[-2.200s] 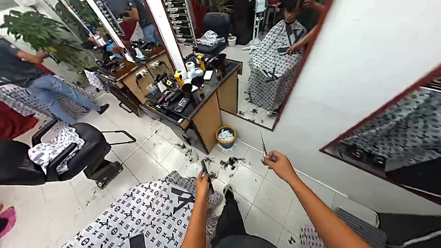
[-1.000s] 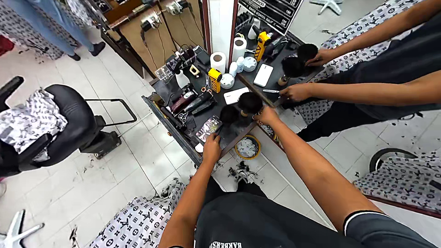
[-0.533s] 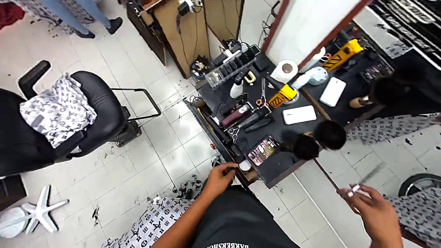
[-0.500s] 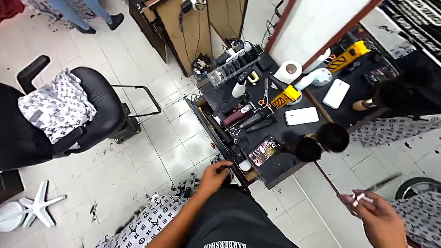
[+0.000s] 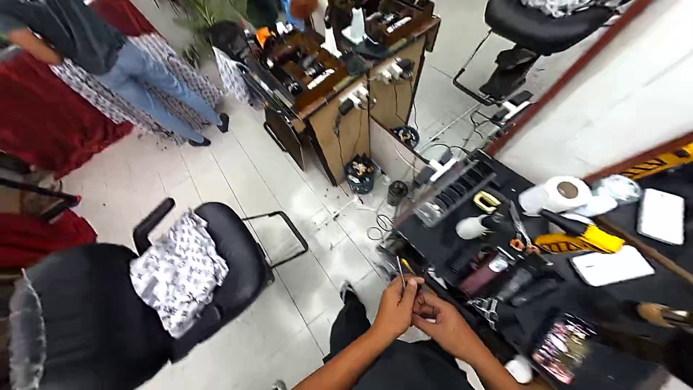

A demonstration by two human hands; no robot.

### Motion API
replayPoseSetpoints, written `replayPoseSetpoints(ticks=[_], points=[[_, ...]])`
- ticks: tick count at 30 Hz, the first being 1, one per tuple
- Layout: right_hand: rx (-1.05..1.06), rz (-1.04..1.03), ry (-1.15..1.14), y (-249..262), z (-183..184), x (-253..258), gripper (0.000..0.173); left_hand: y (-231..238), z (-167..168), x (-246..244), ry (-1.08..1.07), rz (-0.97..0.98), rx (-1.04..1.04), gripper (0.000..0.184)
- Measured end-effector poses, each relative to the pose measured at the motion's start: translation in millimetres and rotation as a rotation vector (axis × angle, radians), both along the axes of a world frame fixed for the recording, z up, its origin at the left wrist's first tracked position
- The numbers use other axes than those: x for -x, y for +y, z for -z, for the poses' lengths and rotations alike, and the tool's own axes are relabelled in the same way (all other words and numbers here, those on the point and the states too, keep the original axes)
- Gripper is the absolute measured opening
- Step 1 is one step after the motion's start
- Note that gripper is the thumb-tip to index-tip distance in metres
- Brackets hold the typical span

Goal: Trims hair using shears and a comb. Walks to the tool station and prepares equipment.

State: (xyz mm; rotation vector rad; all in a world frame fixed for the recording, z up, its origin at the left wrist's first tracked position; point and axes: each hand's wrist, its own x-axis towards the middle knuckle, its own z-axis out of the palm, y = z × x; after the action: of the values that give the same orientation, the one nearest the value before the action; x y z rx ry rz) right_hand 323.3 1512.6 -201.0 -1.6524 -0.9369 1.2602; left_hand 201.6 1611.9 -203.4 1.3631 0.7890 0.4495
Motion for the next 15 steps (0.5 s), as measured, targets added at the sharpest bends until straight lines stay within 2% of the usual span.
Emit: replayPoseSetpoints(ticks=[5, 6, 8, 12, 13, 15], points=[[-0.046, -0.047, 0.226, 138.6, -6.8, 51.0, 0.064, 136.1, -7.9, 47.7, 0.063, 0.03, -0.151, 0.04], [-0.07, -0.042, 0.245, 161.4, -5.4, 55.2, 0.068, 158.8, -10.9, 51.5, 0.067, 0.031, -0.174, 0.041], [-0.089, 0.002, 0.262, 205.9, 2.4, 58.2, 0.056, 203.9, -12.5, 53.8, 0.057, 0.021, -0.191, 0.043], [-0.048, 0.257, 0.349, 290.7, 19.5, 53.0, 0.014, 300.9, -3.6, 37.2, 0.022, -0.054, -0.2, 0.042], [-0.046, 0.309, 0.373, 313.4, 24.3, 48.1, 0.013, 328.5, -2.1, 32.3, 0.011, -0.062, -0.196, 0.04], [-0.087, 0.372, 0.443, 359.4, 32.6, 37.7, 0.023, 379.9, -5.4, 25.7, -0.043, -0.027, -0.135, 0.036]])
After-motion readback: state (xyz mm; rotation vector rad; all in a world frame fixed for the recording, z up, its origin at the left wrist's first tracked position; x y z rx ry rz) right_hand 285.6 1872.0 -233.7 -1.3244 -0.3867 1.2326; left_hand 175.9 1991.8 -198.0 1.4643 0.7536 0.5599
